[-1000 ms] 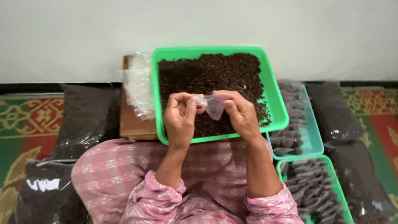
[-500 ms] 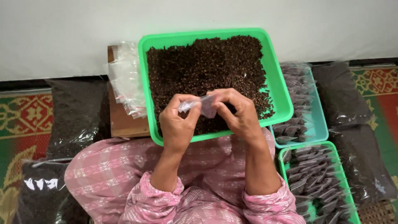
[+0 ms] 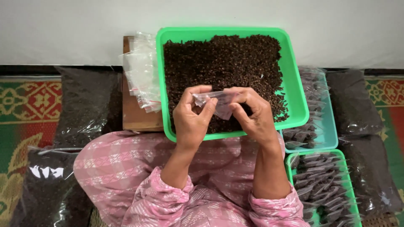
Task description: The person fills small plastic bags with cloves from a green tray by hand, then places the filled bags into a blue bin.
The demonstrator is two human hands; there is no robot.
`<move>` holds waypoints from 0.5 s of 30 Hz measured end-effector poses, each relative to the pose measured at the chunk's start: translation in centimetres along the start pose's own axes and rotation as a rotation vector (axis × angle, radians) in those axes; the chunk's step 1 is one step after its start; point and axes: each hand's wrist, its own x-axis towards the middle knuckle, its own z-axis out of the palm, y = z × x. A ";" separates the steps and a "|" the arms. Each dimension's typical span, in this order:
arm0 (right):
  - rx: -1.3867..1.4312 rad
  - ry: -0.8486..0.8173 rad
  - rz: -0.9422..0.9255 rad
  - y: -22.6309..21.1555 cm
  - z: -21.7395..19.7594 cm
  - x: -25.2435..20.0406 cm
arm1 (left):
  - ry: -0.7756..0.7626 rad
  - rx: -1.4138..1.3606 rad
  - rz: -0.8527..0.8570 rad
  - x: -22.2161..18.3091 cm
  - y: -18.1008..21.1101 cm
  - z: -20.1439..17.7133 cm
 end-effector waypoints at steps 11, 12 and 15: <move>0.016 0.079 0.004 0.4 -0.4 -0.2 | -0.138 -0.169 0.050 0.0 0.7 -0.3; 0.005 0.064 -0.002 0.4 -0.3 -0.2 | -0.115 -0.129 0.028 0.1 0.9 -0.1; 0.006 0.054 0.002 0.6 -0.3 -0.2 | -0.051 -0.054 0.001 0.2 0.6 -0.2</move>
